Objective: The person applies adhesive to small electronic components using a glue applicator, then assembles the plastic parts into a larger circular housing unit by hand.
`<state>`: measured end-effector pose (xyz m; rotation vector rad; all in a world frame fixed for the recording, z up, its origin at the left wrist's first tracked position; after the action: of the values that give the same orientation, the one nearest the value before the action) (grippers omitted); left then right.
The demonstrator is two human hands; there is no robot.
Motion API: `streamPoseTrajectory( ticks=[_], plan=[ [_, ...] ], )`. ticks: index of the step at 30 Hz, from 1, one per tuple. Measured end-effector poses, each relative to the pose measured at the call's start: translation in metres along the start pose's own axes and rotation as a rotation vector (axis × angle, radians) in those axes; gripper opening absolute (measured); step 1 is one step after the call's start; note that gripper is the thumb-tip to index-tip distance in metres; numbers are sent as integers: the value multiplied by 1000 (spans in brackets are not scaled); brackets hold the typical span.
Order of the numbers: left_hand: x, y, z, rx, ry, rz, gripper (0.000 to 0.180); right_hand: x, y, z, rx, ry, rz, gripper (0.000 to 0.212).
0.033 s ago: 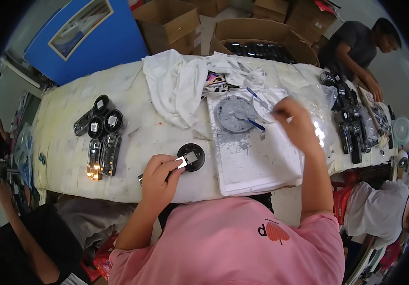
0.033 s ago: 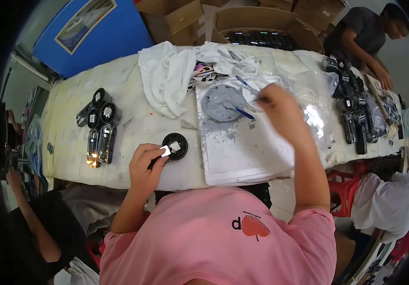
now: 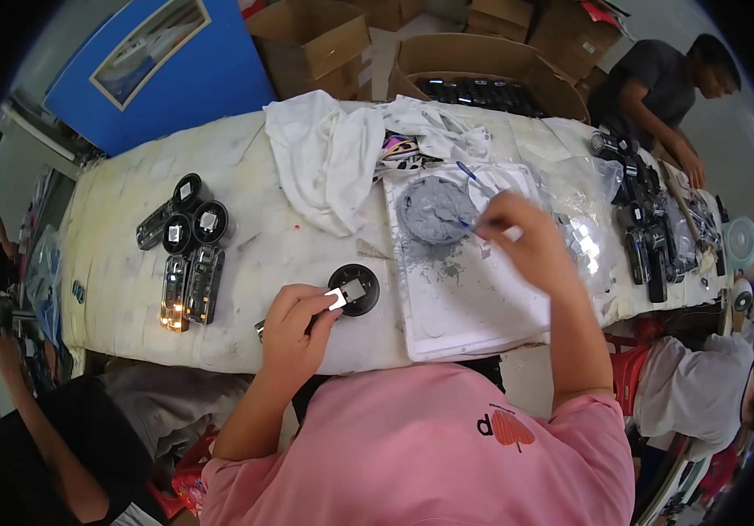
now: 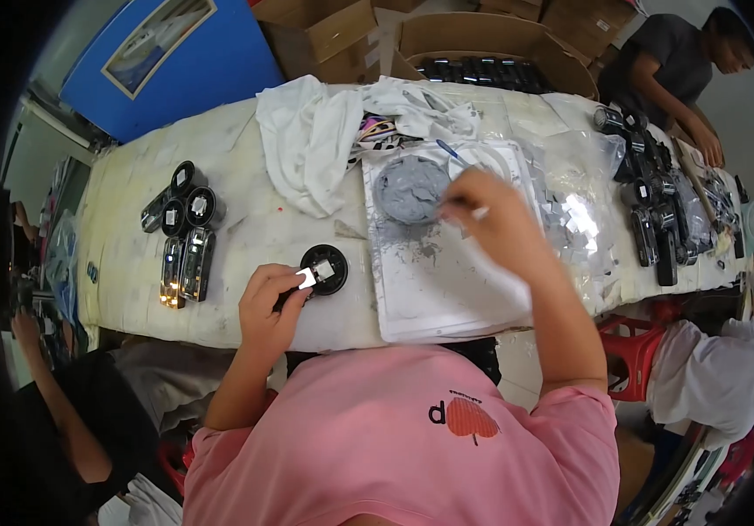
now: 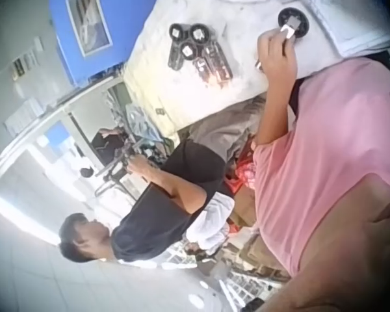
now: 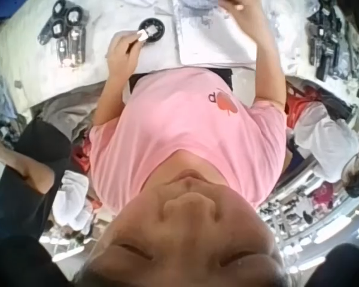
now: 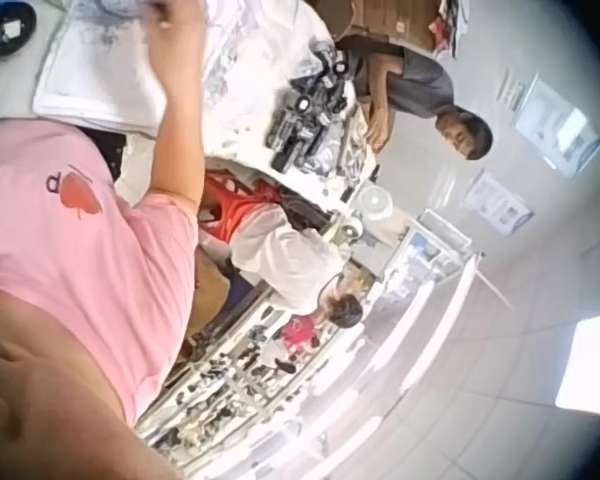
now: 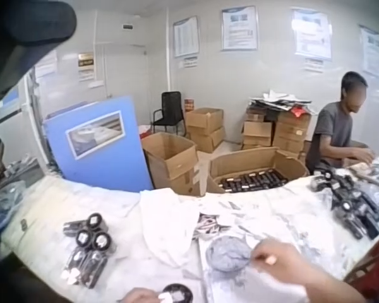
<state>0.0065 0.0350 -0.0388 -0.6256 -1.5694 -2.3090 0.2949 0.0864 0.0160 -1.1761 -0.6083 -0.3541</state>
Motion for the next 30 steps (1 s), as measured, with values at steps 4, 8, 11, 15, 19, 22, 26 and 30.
streamPoseTrajectory(
  ticks=[4, 8, 11, 15, 19, 22, 26, 30],
  plan=[
    [2, 2, 2, -60, 28, 23, 25, -82, -59, 8, 249, -221, 207, 13],
    [3, 7, -1, -178, 42, 22, 29, -120, -64, 26, 221, -387, 8, 11],
    [2, 8, -2, -181, 50, 2, 30, -124, -69, 30, 229, -477, -66, 13],
    [2, 9, -1, -188, 71, 2, 31, -133, -65, 21, 239, -455, -85, 12],
    [2, 12, 3, -159, 52, 50, 32, -125, -70, 17, 138, -408, -72, 15],
    [4, 18, 7, -167, 44, 61, 34, -126, -67, 8, 198, -371, -171, 20],
    [-4, 38, 24, -316, -122, 241, 35, -117, -75, -10, 494, -184, -283, 33],
    [-16, 39, 31, -433, -223, 400, 29, -69, -57, -11, 328, 42, -510, 37]
  ],
)
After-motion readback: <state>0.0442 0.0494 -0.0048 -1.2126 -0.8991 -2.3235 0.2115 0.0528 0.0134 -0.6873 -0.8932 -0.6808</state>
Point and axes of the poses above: each hand's wrist, its own z-axis towards the middle knuckle, its own x-axis out of the back of the hand, y = z × x, the point moved 7 cm from there along z, towards the middle knuckle, and after that the axes turned 3 degrees about x, right-handed, at the moved point
